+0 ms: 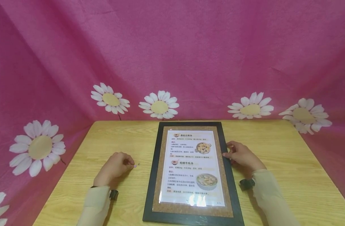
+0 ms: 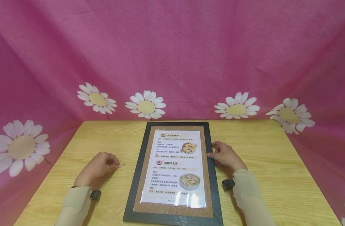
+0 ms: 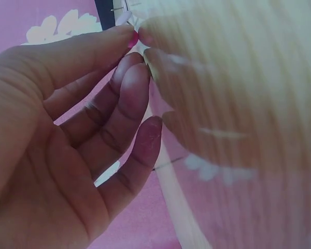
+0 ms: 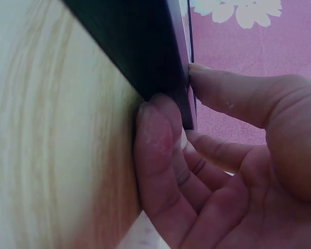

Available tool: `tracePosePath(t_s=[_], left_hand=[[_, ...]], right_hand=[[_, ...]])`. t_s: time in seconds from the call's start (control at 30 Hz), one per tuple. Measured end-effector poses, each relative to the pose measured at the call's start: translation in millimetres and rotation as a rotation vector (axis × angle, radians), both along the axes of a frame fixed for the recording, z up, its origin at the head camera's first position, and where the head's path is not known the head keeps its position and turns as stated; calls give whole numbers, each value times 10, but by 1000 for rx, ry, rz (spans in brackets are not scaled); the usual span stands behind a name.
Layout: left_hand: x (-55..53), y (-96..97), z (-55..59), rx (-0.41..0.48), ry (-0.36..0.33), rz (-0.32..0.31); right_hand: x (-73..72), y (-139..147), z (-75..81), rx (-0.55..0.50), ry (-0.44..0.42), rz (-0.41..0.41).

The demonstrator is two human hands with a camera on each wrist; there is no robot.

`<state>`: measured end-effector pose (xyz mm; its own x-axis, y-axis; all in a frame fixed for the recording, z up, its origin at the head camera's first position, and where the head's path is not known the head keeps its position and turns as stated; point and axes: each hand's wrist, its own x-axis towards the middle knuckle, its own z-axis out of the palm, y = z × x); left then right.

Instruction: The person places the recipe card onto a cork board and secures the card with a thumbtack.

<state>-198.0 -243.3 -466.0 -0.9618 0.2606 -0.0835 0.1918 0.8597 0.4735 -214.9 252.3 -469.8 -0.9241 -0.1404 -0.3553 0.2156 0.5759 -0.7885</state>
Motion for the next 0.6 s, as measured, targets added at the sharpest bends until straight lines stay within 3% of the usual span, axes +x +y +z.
tracePosePath(t_s=[0.6], left_hand=[[13,49,24,-14,35,9]], right_hand=[[-10,6,-19,31,23,16]])
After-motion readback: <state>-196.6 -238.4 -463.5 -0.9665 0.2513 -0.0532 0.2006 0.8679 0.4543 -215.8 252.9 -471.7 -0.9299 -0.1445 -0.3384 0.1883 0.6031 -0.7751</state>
